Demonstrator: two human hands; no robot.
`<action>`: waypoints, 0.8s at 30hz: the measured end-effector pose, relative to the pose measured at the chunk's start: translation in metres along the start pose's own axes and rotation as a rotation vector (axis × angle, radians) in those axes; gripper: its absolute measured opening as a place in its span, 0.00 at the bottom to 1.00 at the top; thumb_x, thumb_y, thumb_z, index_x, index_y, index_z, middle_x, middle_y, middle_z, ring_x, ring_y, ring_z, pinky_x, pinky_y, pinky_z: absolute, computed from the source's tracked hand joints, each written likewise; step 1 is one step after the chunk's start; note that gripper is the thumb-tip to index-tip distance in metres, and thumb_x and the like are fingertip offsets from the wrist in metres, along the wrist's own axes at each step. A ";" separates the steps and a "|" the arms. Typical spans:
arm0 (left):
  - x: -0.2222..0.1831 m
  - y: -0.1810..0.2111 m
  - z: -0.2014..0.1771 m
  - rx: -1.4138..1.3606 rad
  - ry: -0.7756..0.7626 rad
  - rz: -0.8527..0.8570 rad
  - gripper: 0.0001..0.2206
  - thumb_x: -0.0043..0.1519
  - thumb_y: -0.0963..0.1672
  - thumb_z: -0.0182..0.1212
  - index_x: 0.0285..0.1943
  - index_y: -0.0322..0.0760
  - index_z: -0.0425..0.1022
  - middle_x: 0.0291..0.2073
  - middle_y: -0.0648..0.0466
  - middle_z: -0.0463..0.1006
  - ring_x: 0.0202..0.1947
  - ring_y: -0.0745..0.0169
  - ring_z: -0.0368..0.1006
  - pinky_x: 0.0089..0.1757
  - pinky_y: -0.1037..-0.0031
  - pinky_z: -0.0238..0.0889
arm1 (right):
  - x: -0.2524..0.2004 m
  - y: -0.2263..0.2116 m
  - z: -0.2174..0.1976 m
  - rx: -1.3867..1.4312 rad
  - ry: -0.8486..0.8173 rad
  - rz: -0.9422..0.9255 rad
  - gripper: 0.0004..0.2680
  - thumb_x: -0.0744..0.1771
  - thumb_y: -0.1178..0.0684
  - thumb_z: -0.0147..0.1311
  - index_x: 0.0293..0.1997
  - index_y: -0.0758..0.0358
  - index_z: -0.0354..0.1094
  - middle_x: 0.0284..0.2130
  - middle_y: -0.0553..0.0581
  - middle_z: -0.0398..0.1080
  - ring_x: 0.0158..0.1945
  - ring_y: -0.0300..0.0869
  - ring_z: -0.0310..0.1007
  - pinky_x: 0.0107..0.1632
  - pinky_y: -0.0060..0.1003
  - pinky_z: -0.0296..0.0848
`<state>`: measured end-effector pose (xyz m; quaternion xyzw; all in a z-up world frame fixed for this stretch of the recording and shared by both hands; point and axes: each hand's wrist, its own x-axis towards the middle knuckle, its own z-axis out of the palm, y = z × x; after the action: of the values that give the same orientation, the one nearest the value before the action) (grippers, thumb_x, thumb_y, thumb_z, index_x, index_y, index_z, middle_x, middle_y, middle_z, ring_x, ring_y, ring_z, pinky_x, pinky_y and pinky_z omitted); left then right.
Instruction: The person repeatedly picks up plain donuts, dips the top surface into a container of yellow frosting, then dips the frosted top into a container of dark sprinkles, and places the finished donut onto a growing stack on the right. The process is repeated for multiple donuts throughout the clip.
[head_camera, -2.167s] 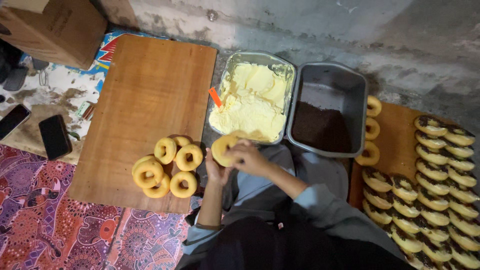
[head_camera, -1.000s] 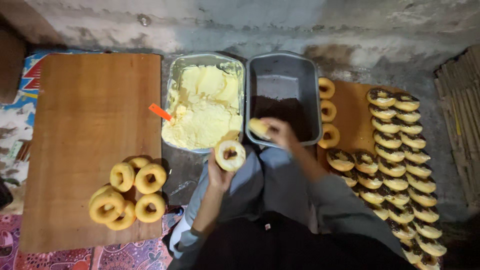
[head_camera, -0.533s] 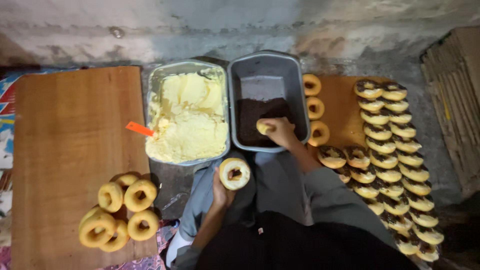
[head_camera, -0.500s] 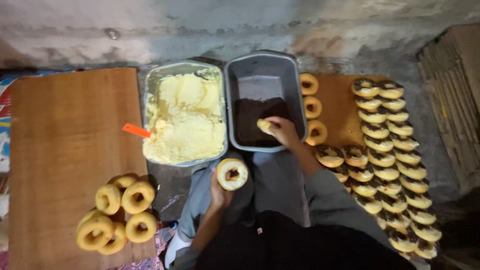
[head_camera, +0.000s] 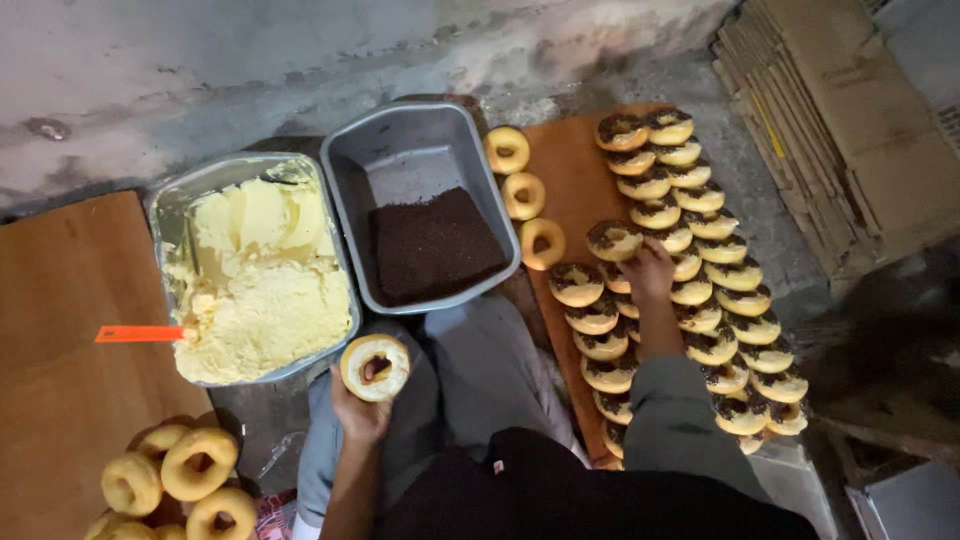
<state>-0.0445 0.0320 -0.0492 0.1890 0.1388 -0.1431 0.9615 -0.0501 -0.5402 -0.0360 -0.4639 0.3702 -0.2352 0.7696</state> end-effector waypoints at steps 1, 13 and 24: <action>-0.002 0.002 0.009 0.000 0.003 -0.003 0.26 0.74 0.58 0.41 0.52 0.32 0.73 0.39 0.50 0.75 0.49 0.47 0.73 0.55 0.51 0.66 | 0.011 -0.001 0.005 -0.104 0.065 0.013 0.14 0.69 0.60 0.52 0.62 0.63 0.64 0.48 0.63 0.70 0.48 0.52 0.73 0.54 0.53 0.76; -0.009 -0.005 0.025 0.032 -0.163 -0.201 0.21 0.69 0.52 0.49 0.55 0.28 0.73 0.51 0.42 0.78 0.55 0.38 0.74 0.55 0.40 0.67 | -0.034 -0.009 0.033 -1.194 -0.021 -0.616 0.13 0.65 0.59 0.54 0.54 0.64 0.77 0.44 0.63 0.76 0.39 0.50 0.77 0.44 0.45 0.75; 0.020 -0.018 0.024 0.301 -0.074 -0.615 0.27 0.63 0.61 0.45 0.65 0.52 0.67 0.58 0.40 0.74 0.54 0.34 0.73 0.51 0.44 0.67 | -0.141 0.113 0.235 -0.420 -1.332 0.293 0.14 0.69 0.50 0.51 0.57 0.71 0.69 0.49 0.58 0.75 0.52 0.44 0.75 0.56 0.44 0.72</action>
<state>-0.0270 0.0014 -0.0399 0.2728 0.1318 -0.4520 0.8390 0.0502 -0.2623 -0.0172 -0.5928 -0.0824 0.2804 0.7504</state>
